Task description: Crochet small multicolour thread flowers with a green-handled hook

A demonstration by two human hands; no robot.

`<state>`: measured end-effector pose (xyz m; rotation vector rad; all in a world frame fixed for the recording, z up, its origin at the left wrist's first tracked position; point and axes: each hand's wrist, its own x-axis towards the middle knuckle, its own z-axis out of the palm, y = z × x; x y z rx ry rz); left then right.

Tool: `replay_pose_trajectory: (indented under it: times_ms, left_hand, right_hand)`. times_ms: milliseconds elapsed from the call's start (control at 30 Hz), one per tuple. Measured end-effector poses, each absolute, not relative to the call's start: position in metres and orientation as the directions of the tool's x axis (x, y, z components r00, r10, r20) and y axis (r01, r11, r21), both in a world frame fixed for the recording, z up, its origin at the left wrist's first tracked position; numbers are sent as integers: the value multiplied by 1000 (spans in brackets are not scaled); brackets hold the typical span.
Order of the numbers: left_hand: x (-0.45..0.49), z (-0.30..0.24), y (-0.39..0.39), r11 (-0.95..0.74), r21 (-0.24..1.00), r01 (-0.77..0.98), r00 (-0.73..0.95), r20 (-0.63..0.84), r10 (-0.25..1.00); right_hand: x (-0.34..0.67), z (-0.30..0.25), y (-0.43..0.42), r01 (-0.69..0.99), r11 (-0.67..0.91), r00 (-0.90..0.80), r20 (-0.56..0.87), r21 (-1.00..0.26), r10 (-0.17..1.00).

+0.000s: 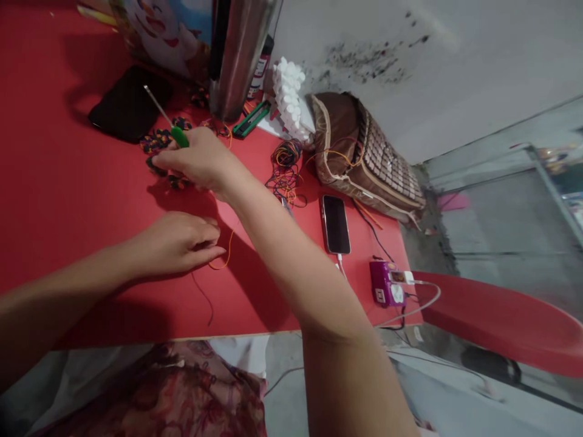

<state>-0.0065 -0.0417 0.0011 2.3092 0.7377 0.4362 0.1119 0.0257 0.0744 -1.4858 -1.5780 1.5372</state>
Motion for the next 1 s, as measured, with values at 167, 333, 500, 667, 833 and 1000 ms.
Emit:
replay_pose_trajectory:
  times_ms: [167,333,500,667,833,1000]
  left_hand:
    - [-7,1,-41,-617,680,397,794,83,602]
    - [-6,2,-41,-629,664,405,803,72,592]
    - [-7,1,-40,-663,629,406,812,84,578]
    - [-6,1,-41,-644,640,418,808,62,586]
    - [-4,3,-42,-584,668,461,791,-11,612]
    - [-4,8,-43,-602,630,491,787,-25,616]
  right_hand:
    - [81,53,51,512,-205,-313,-403,-834,860]
    - [90,31,65,557,103,-322,-101,-824,941]
    - [119,38,59,693,221,-301,3,-686,954]
    - [137,35,27,831,317,-267,173,-456,948]
    - [118,41,4,961,250,-265,-139,-117,954]
    - [117,39,8,953,304,-301,-172,-12,938]
